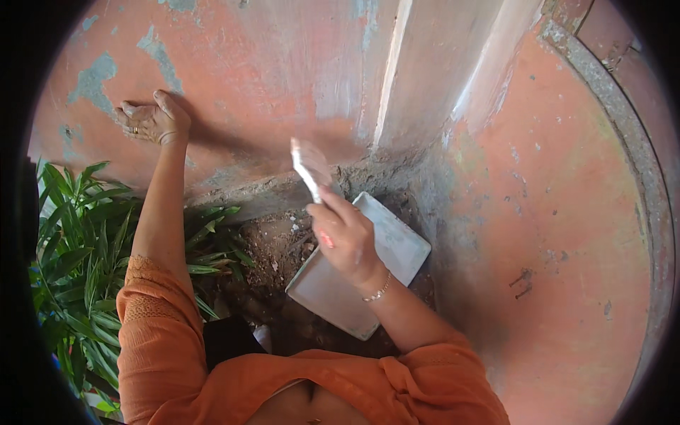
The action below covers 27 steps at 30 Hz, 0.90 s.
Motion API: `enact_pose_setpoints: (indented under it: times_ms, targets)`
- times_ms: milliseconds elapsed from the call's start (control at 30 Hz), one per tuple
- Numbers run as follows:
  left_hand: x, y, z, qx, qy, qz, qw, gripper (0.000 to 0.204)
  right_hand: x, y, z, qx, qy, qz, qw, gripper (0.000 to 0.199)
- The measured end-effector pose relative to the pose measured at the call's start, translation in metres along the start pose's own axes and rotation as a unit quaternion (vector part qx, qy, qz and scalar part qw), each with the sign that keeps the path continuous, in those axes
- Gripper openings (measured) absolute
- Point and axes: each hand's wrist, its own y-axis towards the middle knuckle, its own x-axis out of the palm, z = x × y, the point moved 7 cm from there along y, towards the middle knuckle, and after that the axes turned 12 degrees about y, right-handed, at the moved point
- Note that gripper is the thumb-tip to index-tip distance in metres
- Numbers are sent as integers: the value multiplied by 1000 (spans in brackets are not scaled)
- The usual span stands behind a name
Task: The person paints a wall corner by dipping a brush into a tray of white paint and applying it to the surface.
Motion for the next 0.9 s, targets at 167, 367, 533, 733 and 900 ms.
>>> enact_pose_setpoints:
  times_ms: [167, 367, 533, 733, 900]
  targets:
    - [53, 4, -11, -36, -6, -205, 978, 93, -33, -30, 39, 129, 55, 65, 988, 18]
    - [42, -2, -26, -34, 47, -145, 988, 85, -41, -30, 70, 288, 117, 39, 950, 15]
    - [10, 9, -5, 20, 95, 71, 993, 77, -44, -53, 96, 421, 53, -149, 893, 13]
    - [9, 4, -8, 23, 107, 92, 990, 77, -35, -105, 115, 363, -59, -175, 913, 12]
    - [9, -1, -2, 16, 97, 103, 990, 77, -30, -156, 140, 347, -109, -143, 921, 11]
